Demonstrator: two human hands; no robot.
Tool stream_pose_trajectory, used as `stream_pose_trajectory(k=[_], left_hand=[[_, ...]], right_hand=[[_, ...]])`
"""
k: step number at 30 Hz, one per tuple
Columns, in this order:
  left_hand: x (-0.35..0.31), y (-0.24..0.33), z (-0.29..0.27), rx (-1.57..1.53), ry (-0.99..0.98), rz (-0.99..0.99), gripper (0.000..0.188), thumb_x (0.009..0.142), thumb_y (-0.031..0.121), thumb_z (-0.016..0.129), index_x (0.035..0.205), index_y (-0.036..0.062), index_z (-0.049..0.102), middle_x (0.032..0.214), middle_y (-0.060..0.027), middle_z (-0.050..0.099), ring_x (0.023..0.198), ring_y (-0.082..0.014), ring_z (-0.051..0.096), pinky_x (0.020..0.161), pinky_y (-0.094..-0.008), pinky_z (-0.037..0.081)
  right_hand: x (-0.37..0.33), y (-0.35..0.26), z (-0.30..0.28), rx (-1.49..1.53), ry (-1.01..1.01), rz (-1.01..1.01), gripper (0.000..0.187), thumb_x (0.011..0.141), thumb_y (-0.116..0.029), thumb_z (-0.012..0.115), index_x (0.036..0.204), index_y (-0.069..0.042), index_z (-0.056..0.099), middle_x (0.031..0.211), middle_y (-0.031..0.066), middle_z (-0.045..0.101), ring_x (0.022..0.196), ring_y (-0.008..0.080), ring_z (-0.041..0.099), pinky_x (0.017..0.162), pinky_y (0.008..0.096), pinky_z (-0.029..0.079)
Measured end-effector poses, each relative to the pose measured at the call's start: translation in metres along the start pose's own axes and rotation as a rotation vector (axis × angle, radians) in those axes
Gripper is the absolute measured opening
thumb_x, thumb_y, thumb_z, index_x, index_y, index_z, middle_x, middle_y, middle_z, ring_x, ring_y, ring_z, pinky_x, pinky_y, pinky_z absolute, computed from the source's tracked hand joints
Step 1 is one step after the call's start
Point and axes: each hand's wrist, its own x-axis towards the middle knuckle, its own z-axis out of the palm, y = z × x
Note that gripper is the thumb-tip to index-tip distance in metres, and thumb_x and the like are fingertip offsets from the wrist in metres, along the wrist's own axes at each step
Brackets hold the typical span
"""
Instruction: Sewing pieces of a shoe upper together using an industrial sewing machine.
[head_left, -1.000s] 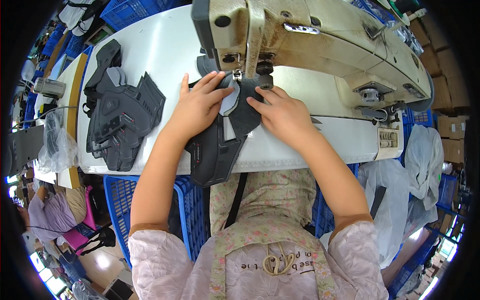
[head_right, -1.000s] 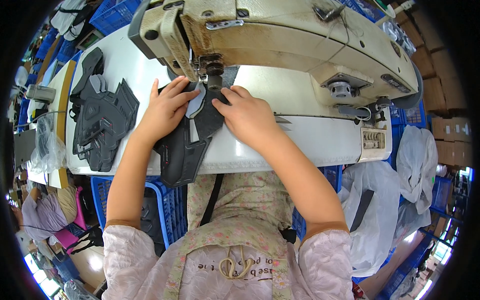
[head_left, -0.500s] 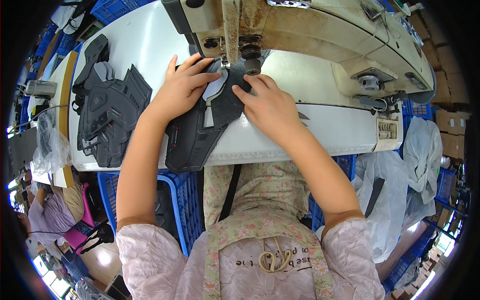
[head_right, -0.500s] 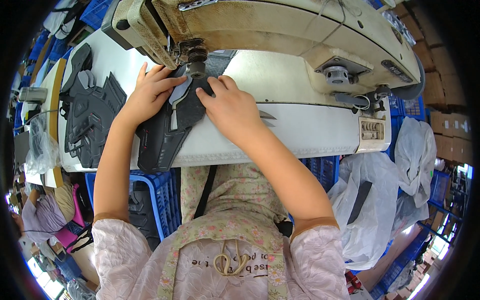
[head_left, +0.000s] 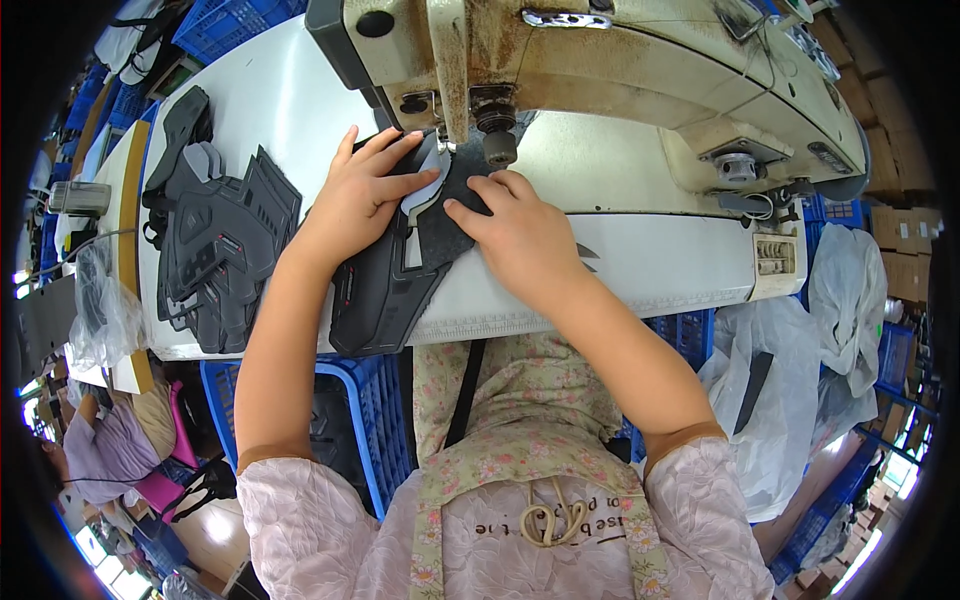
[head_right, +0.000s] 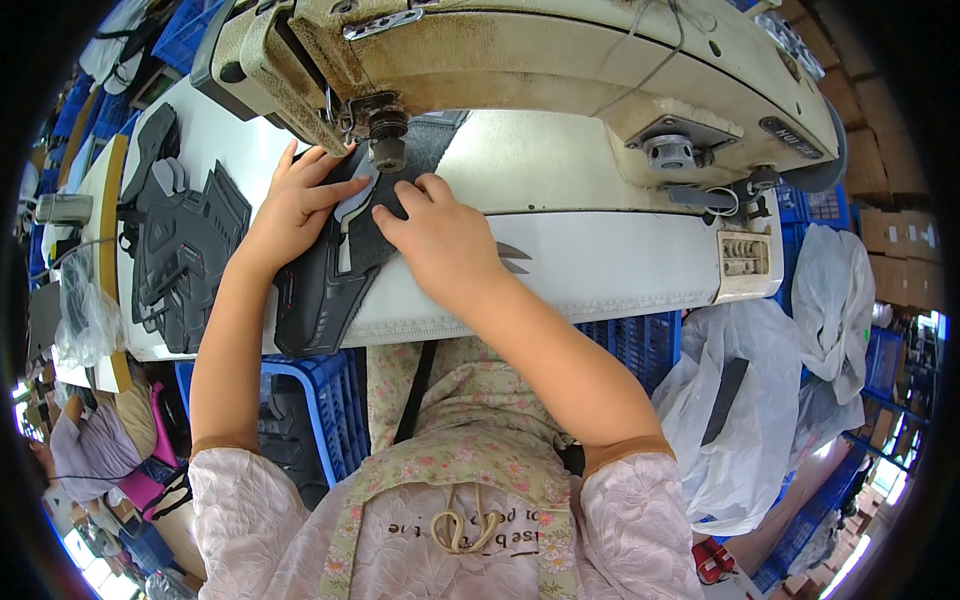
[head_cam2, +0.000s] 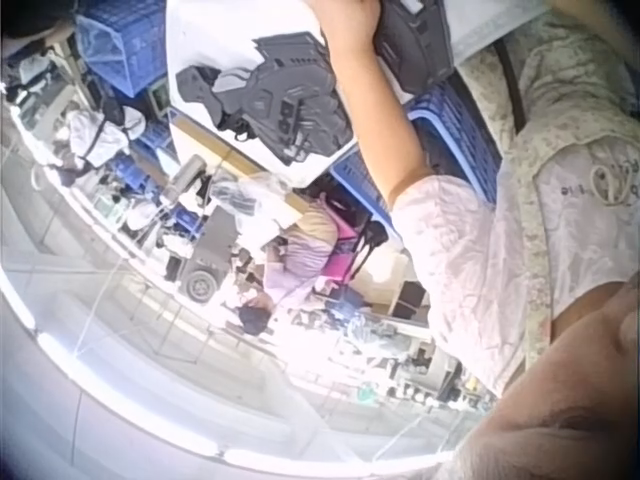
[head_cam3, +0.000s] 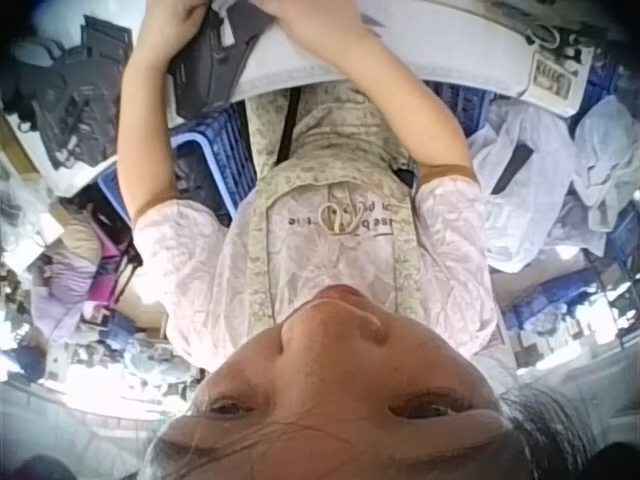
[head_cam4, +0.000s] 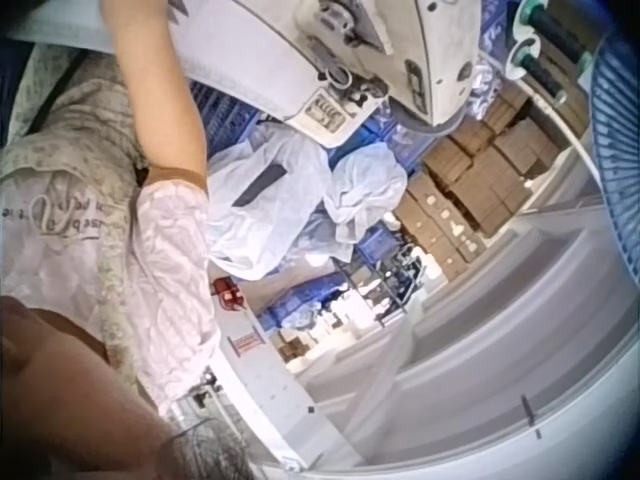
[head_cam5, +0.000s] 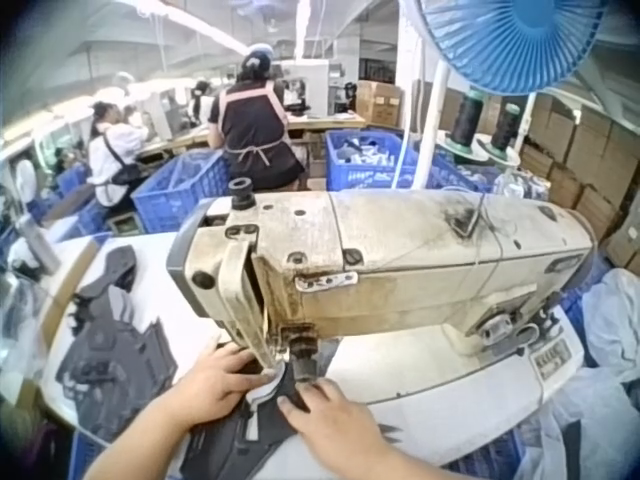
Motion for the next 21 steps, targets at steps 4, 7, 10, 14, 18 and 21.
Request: stream_pose_trajectory(k=[4,7,10,14,18,21], left_hand=[[0.002,0.000,0.000,0.014,-0.015,0.010,0.049,0.081,0.000,0.054,0.119,0.0258,0.072,0.141,-0.0093,0.055,0.135,-0.0326,0.044,0.117,-0.0580,0.017],[0.001,-0.001,0.001,0.011,-0.004,0.012,0.048,0.081,0.001,0.054,0.118,0.0256,0.072,0.140,-0.0101,0.055,0.135,-0.0331,0.044,0.117,-0.0578,0.017],[0.003,-0.002,0.001,-0.011,0.006,0.013,0.046,0.081,0.002,0.055,0.117,0.0250,0.072,0.139,-0.0100,0.056,0.134,-0.0333,0.045,0.117,-0.0583,0.018],[0.003,-0.007,0.000,-0.013,0.027,0.041,0.043,0.082,0.003,0.055,0.116,0.0236,0.073,0.138,-0.0090,0.057,0.133,-0.0329,0.046,0.116,-0.0590,0.019],[0.004,-0.009,0.000,0.000,0.033,0.057,0.042,0.082,0.003,0.056,0.114,0.0229,0.074,0.137,-0.0083,0.058,0.132,-0.0323,0.047,0.116,-0.0593,0.020],[0.004,-0.010,0.001,0.014,0.034,0.059,0.042,0.081,0.003,0.056,0.114,0.0228,0.074,0.137,-0.0078,0.058,0.132,-0.0319,0.046,0.115,-0.0595,0.020]], right_hand=[[0.000,-0.003,0.001,0.005,0.001,0.018,0.036,0.079,-0.011,0.059,0.114,-0.012,0.068,0.121,0.0134,0.060,0.114,0.0316,0.055,0.076,0.0369,0.057],[0.000,-0.005,0.002,-0.016,-0.006,0.015,0.036,0.080,-0.011,0.059,0.114,-0.011,0.068,0.121,0.0143,0.060,0.114,0.0316,0.055,0.076,0.0362,0.057],[0.000,-0.005,0.000,-0.035,-0.006,0.012,0.036,0.079,-0.012,0.059,0.114,-0.011,0.068,0.121,0.0142,0.059,0.114,0.0314,0.055,0.076,0.0358,0.057],[0.001,-0.007,0.001,-0.011,0.005,0.009,0.036,0.079,-0.011,0.059,0.115,-0.011,0.068,0.121,0.0134,0.059,0.113,0.0309,0.055,0.075,0.0348,0.057],[0.002,-0.008,0.001,-0.009,0.006,0.009,0.036,0.079,-0.011,0.059,0.114,-0.010,0.068,0.120,0.0130,0.059,0.111,0.0305,0.055,0.073,0.0345,0.057],[0.005,-0.012,-0.001,0.005,-0.070,0.088,0.039,0.078,-0.009,0.063,0.116,-0.018,0.069,0.126,0.0101,0.060,0.120,0.0289,0.054,0.082,0.0364,0.056]])
